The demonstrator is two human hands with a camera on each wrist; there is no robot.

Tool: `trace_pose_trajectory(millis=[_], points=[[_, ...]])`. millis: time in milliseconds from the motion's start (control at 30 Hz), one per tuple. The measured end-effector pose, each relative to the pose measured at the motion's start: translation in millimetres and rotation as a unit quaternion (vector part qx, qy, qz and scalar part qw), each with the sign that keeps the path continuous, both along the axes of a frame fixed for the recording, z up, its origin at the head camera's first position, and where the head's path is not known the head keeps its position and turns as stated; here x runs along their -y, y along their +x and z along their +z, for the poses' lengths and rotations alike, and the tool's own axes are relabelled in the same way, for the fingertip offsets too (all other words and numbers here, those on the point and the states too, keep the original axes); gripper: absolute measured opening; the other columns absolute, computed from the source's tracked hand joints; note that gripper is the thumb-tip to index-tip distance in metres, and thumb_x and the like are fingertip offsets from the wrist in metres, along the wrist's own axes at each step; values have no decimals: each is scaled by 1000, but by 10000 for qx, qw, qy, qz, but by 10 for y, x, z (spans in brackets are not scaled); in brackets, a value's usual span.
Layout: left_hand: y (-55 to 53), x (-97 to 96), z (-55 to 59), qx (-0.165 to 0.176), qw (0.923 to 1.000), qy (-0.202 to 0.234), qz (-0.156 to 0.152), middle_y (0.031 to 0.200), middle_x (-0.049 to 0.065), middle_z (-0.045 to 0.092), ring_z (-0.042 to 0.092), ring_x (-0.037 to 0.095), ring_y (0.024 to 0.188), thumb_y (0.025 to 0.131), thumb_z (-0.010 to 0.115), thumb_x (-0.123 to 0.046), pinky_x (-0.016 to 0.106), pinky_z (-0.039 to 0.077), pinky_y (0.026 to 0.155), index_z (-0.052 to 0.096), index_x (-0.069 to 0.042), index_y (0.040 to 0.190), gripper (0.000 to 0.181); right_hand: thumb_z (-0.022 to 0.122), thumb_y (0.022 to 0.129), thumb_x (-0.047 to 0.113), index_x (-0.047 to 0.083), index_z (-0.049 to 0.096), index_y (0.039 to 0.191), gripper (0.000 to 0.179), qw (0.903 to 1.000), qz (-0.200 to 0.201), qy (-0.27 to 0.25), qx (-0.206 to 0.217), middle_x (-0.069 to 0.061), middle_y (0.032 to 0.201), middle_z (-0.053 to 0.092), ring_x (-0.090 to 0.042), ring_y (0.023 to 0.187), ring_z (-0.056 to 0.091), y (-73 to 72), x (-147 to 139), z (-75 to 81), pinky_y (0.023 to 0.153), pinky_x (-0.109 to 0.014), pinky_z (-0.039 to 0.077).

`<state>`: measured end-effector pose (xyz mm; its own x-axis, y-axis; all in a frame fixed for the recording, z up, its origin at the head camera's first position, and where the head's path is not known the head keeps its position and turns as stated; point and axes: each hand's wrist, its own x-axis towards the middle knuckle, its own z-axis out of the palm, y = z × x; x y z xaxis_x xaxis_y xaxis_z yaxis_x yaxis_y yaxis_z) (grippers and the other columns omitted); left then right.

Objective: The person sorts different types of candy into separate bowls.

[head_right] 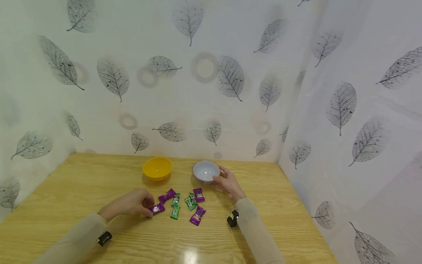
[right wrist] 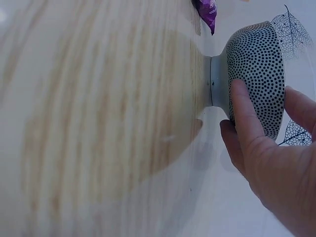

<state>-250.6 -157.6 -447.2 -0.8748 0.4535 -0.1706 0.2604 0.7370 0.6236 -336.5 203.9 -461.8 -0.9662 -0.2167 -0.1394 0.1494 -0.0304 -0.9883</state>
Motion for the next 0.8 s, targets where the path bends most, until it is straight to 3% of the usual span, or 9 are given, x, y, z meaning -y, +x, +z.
trace_pose_trajectory(millis=[300, 600, 800], points=[[4, 32, 40, 224, 9993, 167, 243, 89, -2, 68, 63, 15, 86, 72, 84, -23, 42, 55, 86, 70, -12, 95, 29, 50, 98, -3, 6, 17, 156, 68, 10000, 55, -54, 28, -34, 155, 19, -52, 134, 39, 13, 10, 14, 102, -46, 49], [-42, 7, 10, 151, 9998, 77, 41, 79, -3, 65, 60, 14, 75, 72, 84, -23, 32, 53, 71, 69, -16, 83, 20, 50, 98, -3, 6, 17, 156, 68, 10000, 58, -23, 8, -33, 156, 19, -52, 135, 37, 21, 17, 35, 101, -46, 49], [-83, 12, -2, 353, 9992, 162, -92, 83, -4, 66, 61, 14, 79, 72, 85, -26, 33, 54, 75, 70, -17, 88, 24, 50, 98, -4, 6, 17, 156, 68, 10000, 75, -33, 33, -34, 156, 18, -52, 135, 36, 33, 16, 43, 102, -46, 48]])
